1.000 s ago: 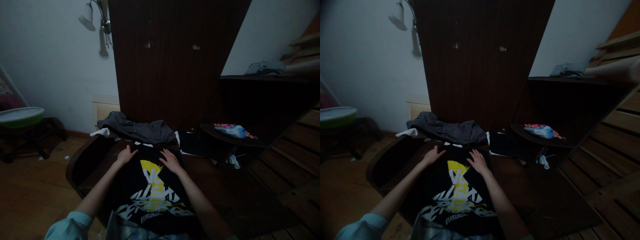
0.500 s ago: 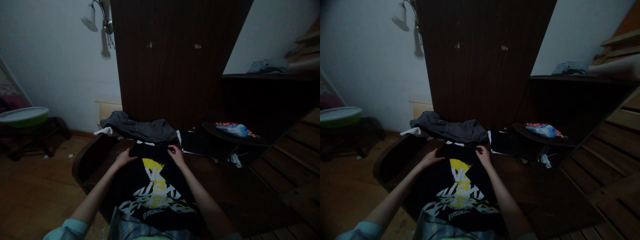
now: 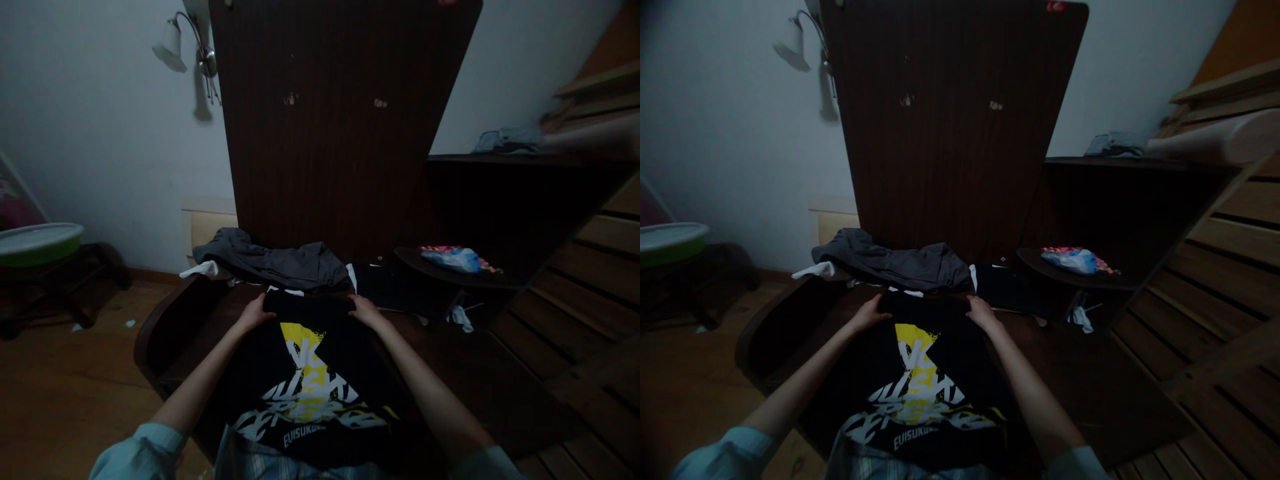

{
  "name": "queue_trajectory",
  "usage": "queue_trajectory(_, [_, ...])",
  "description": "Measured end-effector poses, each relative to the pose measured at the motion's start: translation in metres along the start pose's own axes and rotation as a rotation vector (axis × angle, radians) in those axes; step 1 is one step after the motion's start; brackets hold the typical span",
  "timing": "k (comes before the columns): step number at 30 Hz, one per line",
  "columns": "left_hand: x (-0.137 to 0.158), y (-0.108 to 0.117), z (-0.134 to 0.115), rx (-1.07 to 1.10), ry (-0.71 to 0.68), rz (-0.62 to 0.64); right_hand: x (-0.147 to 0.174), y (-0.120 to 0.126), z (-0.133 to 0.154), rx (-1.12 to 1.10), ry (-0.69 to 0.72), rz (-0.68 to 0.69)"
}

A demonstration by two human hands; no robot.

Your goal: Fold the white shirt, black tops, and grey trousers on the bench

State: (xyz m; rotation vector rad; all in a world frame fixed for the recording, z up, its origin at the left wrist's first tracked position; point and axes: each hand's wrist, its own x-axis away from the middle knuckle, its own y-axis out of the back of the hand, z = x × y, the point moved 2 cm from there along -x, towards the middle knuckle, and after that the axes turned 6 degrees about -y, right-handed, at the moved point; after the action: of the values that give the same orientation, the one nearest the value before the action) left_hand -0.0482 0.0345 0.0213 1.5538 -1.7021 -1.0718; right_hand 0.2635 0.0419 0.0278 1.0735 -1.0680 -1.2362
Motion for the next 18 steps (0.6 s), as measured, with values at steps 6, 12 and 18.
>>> queue_trajectory(6, [0.008, -0.001, -0.004, 0.065, -0.100, -0.048, -0.003, 0.011, 0.008, 0.055, -0.005, 0.058])
queue_trajectory(12, [0.011, -0.001, -0.005, 0.111, -0.220, -0.157, 0.006, 0.025, 0.017, 0.101, -0.032, 0.023])
queue_trajectory(18, [0.011, 0.012, -0.010, 0.070, -0.365, -0.398, 0.016, 0.059, 0.023, 0.128, -0.060, -0.130])
